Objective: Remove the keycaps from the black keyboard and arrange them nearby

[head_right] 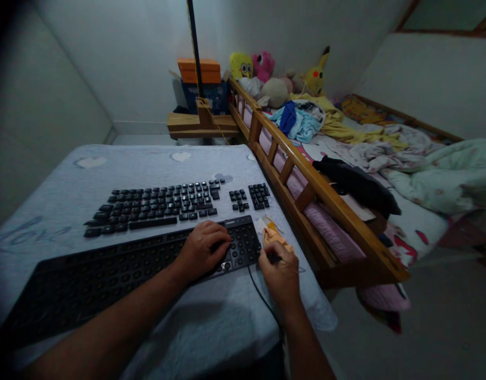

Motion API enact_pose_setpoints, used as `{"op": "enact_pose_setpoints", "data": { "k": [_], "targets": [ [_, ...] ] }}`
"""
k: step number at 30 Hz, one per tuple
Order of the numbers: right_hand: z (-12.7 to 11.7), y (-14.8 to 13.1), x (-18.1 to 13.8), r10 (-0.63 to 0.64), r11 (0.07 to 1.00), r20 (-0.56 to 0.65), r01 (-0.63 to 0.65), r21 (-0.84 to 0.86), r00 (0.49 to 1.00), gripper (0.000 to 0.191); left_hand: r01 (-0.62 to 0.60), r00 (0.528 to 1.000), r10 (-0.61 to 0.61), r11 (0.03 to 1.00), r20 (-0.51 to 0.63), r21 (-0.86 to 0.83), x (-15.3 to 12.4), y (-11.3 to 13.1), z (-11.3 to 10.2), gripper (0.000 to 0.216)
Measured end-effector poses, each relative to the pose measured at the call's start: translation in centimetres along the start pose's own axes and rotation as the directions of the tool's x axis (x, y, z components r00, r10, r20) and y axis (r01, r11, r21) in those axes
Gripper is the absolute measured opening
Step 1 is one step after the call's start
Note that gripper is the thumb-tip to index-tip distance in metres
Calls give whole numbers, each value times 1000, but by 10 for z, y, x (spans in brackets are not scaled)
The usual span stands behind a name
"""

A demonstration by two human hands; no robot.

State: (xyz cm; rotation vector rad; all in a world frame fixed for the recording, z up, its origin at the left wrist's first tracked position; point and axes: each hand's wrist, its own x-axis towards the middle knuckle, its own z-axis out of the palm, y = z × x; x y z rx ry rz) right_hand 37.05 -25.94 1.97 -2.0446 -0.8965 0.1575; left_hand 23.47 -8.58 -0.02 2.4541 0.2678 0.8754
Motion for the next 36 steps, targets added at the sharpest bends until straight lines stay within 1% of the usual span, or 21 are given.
{"op": "enact_pose_setpoints", "data": {
  "k": [2, 5, 8, 10, 13, 15, 18, 21, 25, 28, 34, 36],
  "targets": [
    [-7, 2, 6, 55, 997, -6, -55, 54, 998, 18, 1, 1000, -1, 1000, 5, 0, 0, 0, 0, 8],
    [-15, 3, 11, 112, 984, 28, -115, 137, 993, 20, -1, 1000, 1, 1000, 10, -2, 0, 0, 0, 8],
    [-16, -1, 10, 96, 981, 56, -104, 161, 994, 19, -2, 1000, 2, 1000, 6, -20, 1, 1, -1, 8],
    [-14, -6, 6, 23, 992, 80, -32, 120, 997, 18, 2, 1000, -2, 999, 11, -47, 1, 3, -3, 9],
    [-7, -13, 2, -130, 991, 133, 127, 33, 983, 15, 4, 999, 0, 996, 35, -91, 2, 6, -7, 16],
    [-2, -17, 0, -227, 973, 159, 231, -6, 961, 13, -8, 998, 16, 993, 62, -116, 2, 7, -8, 22],
    [3, -21, 0, -361, 929, 183, 371, -19, 914, 11, -27, 992, 44, 989, 114, -147, 3, 7, -9, 29],
    [5, -25, 0, -426, 899, 205, 438, -11, 881, 12, -36, 985, 65, 984, 159, -177, 3, 7, -8, 31],
    [5, -30, 0, -446, 890, 227, 455, 12, 866, 10, -55, 980, 92, 977, 179, -204, 5, 7, -7, 24],
    [5, -32, -1, -443, 894, 236, 447, 40, 865, 10, -59, 981, 96, 975, 167, -215, 5, 6, -6, 17],
    [3, -31, -2, -326, 945, 251, 310, 102, 911, 10, -48, 978, 95, 970, 188, -238, 3, 6, -6, 11],
    [2, -29, -2, -279, 958, 241, 253, 133, 930, 11, -43, 980, 89, 968, 178, -245, 3, 6, -6, 11]
  ]
}}
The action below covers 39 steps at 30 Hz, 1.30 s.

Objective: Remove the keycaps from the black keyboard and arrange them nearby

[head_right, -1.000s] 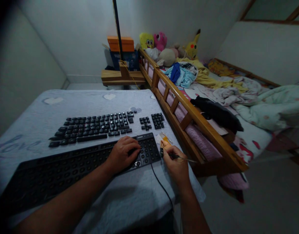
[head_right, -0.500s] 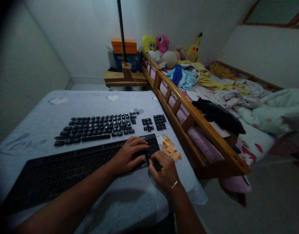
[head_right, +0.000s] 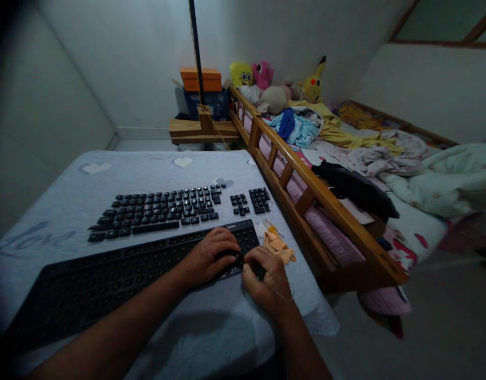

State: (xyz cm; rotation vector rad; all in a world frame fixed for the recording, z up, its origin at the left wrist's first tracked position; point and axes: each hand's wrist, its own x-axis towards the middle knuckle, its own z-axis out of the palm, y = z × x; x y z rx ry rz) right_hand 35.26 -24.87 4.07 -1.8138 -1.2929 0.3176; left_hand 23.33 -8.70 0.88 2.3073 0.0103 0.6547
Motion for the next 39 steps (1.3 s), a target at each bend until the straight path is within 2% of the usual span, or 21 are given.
{"op": "enact_pose_setpoints", "data": {
  "k": [3, 7, 11, 15, 19, 22, 25, 27, 30, 34, 39],
  "targets": [
    [-4, 2, -1, 75, 997, -67, -73, 31, 995, 23, -3, 1000, 3, 1000, -23, -22, 0, 0, -1, 12],
    [-10, 3, 0, 42, 999, -139, -47, -27, 989, 24, 3, 999, -4, 999, -48, -37, 0, 1, -2, 13],
    [-10, -1, 5, -19, 995, -47, 14, -96, 999, 26, 11, 998, -14, 999, -64, -42, 0, 1, -2, 14],
    [-2, -3, 11, 2, 988, 68, 8, -152, 998, 17, 3, 997, -6, 999, -77, -41, 0, 0, -2, 14],
    [3, -1, 15, -21, 984, 69, 32, -173, 997, 10, 4, 995, -7, 999, -98, -33, -1, 0, -1, 14],
    [-3, 5, 24, -24, 984, 56, 33, -176, 998, 9, 49, 987, -47, 999, -152, 10, -2, 2, -2, 22],
    [-17, 23, 45, 61, 980, -42, -68, -186, 997, 5, 96, 975, -82, 994, -208, 57, -2, 2, -2, 32],
    [-28, 43, 65, 145, 965, -172, -177, -191, 974, 10, 96, 973, -77, 993, -219, 75, -3, 1, -1, 31],
    [-40, 76, 97, 252, 910, -271, -323, -261, 929, 13, 68, 972, -46, 994, -229, 87, -3, -1, 2, 27],
    [-42, 108, 124, 282, 880, -326, -379, -287, 902, 13, 69, 969, -44, 993, -241, 96, -3, -2, 3, 26],
    [-30, 126, 130, 291, 854, -355, -408, -322, 889, 12, 59, 974, -36, 993, -223, 98, -3, 0, 2, 23]
  ]
}}
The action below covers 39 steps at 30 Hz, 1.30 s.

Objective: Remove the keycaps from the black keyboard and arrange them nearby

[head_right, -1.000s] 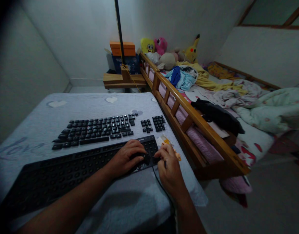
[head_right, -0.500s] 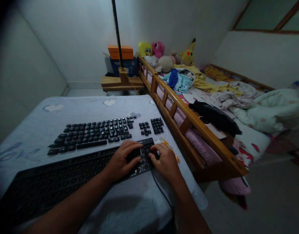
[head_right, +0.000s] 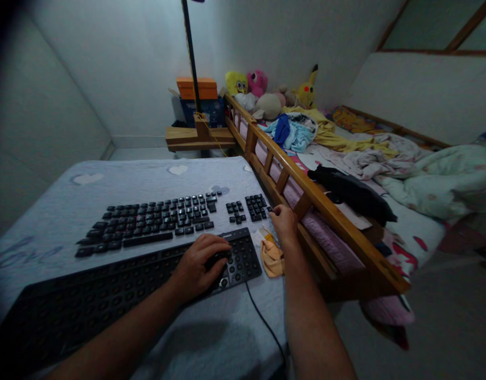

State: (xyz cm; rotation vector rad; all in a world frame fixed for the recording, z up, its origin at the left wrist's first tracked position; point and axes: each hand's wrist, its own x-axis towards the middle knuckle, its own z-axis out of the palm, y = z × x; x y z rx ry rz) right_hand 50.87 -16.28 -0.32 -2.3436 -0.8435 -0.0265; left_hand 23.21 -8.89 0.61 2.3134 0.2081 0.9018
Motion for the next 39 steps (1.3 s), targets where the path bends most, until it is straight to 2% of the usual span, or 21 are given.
{"op": "enact_pose_setpoints", "data": {
  "k": [6, 17, 39],
  "targets": [
    [9, 2, 0, -18, 999, 9, 19, -50, 1000, 13, 7, 1000, -7, 1000, 12, 10, 0, 0, 1, 22],
    [8, -4, -3, -40, 994, 45, 45, -99, 998, 18, 27, 999, -27, 1000, 44, 11, 0, 1, 1, 21],
    [11, -1, -4, -72, 996, 31, 73, -41, 997, 18, 13, 999, -14, 1000, 47, 11, -1, 1, 1, 19]
  ]
}}
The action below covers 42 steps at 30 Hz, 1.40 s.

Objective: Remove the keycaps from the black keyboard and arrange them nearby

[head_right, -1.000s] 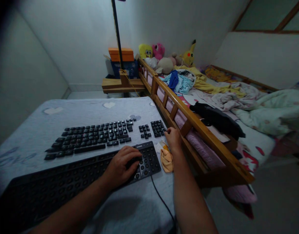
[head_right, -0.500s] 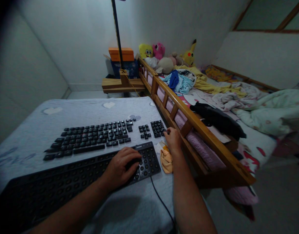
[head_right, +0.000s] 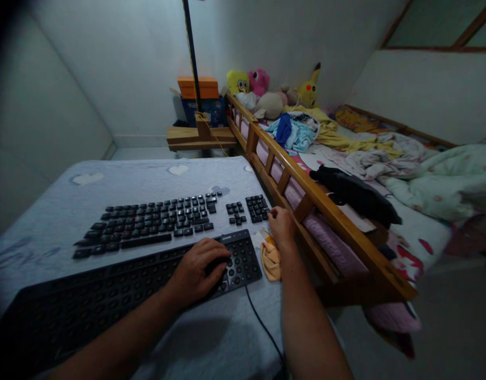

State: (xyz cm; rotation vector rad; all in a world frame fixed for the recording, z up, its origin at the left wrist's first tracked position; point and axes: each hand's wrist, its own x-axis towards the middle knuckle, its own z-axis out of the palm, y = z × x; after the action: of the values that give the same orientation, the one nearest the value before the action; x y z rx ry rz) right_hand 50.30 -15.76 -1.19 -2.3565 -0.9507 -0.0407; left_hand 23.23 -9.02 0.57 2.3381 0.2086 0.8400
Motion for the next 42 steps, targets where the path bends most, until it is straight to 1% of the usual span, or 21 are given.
{"op": "enact_pose_setpoints", "data": {
  "k": [4, 7, 10, 13, 15, 17, 19, 21, 22, 26, 28, 30, 33, 36, 39, 42],
  "targets": [
    [-1, 2, 0, -17, 999, -24, 17, 30, 1000, 19, -3, 1000, 3, 1000, -5, 3, 0, 0, 0, 19],
    [-7, 3, 1, -23, 998, -67, 27, 56, 997, 21, -6, 1000, 7, 1000, -12, 5, 0, 1, -1, 19],
    [-20, 1, 2, -17, 995, -125, 29, 92, 992, 24, -12, 1000, 12, 1000, -28, 19, 0, 1, -1, 18],
    [-40, -10, -3, -16, 989, -141, 37, 143, 990, 29, -23, 999, 25, 999, -46, 34, 0, 2, -1, 16],
    [-55, -22, -13, -37, 981, -115, 58, 184, 993, 28, -31, 998, 34, 998, -59, 47, 1, 2, -2, 16],
    [-67, -39, -28, -100, 954, -19, 102, 281, 995, 27, -28, 994, 35, 997, -102, 77, 1, 4, -3, 15],
    [-74, -56, -46, -192, 929, 89, 151, 337, 977, 28, -11, 985, 32, 993, -172, 122, 1, 5, -5, 13],
    [-74, -71, -65, -233, 924, 185, 159, 347, 955, 30, 10, 971, 29, 987, -236, 163, 1, 8, -7, 11],
    [-72, -78, -74, -237, 930, 208, 160, 331, 949, 29, 18, 966, 28, 984, -257, 177, 1, 9, -8, 11],
    [-59, -91, -104, -274, 943, 199, 223, 246, 941, 29, 50, 951, 13, 979, -308, 195, 0, 11, -10, 18],
    [-53, -91, -114, -281, 947, 183, 241, 214, 942, 27, 62, 946, 6, 978, -323, 199, -1, 13, -10, 25],
    [-49, -88, -120, -265, 955, 173, 234, 180, 949, 24, 57, 945, 15, 977, -326, 208, -1, 15, -11, 30],
    [-47, -77, -127, -245, 963, 161, 221, 152, 956, 23, 33, 949, 42, 972, -313, 231, 1, 21, -13, 30],
    [-46, -63, -130, -242, 960, 116, 220, 174, 963, 22, 23, 954, 51, 970, -297, 243, 7, 30, -18, 28],
    [-43, -49, -132, -203, 961, 69, 185, 203, 977, 24, 52, 964, 14, 969, -265, 243, 15, 40, -28, 26],
    [-38, -39, -131, -162, 963, 28, 152, 222, 986, 30, 71, 975, -2, 951, -222, 302, 16, 45, -45, 23]
  ]
}}
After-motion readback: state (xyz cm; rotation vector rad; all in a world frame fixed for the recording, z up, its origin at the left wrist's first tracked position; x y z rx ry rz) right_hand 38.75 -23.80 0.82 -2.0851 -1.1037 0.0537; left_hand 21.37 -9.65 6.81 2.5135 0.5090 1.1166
